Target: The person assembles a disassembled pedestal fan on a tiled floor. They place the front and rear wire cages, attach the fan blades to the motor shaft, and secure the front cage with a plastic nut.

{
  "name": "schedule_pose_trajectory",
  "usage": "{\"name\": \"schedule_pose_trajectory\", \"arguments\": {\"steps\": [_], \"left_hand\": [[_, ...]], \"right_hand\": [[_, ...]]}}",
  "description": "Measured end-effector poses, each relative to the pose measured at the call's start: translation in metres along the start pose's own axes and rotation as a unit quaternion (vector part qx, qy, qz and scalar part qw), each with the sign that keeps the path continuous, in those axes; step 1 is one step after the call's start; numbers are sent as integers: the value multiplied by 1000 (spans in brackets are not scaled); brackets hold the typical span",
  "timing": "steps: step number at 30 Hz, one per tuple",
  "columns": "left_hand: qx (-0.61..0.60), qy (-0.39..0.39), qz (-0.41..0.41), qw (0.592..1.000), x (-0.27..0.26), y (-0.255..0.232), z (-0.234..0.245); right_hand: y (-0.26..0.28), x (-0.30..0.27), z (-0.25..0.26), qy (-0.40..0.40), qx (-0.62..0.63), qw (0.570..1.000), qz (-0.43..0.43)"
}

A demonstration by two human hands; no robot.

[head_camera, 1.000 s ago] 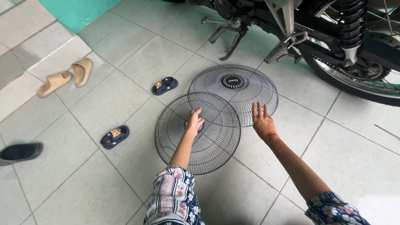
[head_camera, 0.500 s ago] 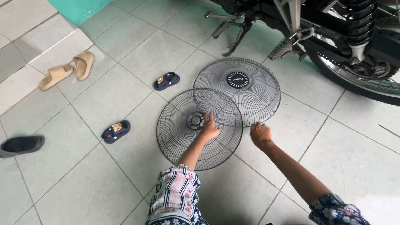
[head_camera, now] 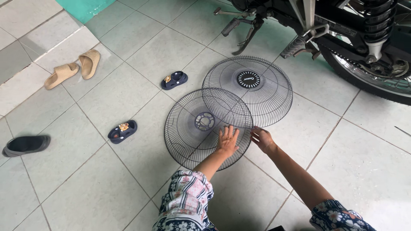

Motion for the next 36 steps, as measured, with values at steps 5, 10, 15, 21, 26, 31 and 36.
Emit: {"name": "schedule_pose_trajectory", "arguments": {"steps": [5, 10, 15, 21, 26, 31, 36], "left_hand": [[-5, 30, -11, 999, -10, 26, -5], [30, 98, 31, 994, -26, 50, -4], [58, 139, 119, 981, -43, 95, -6], [49, 139, 180, 973, -63, 145, -10], [58, 244, 206, 946, -75, 163, -23], [59, 244, 205, 946, -72, 162, -20], [75, 174, 167, 968, -48, 141, -4]], "right_hand": [[8, -1, -3, 17, 32, 999, 15], [29, -3, -10, 53, 109, 991, 50], [43, -12, 5, 66, 127, 987, 75], [59, -19, 37, -7, 146, 986, 83], [72, -26, 59, -34, 117, 989, 88], [79, -25, 69, -54, 95, 992, 63], [77, -21, 61, -43, 73, 995, 57]]}}
Point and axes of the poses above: each hand's wrist, its own x-axis towards the middle knuckle, its own z-axis out of the back of the hand, y = z × x, the point moved 9 cm from there along x, towards the middle knuckle, and after that the axes turned 3 degrees about -x, right-handed, at the moved point
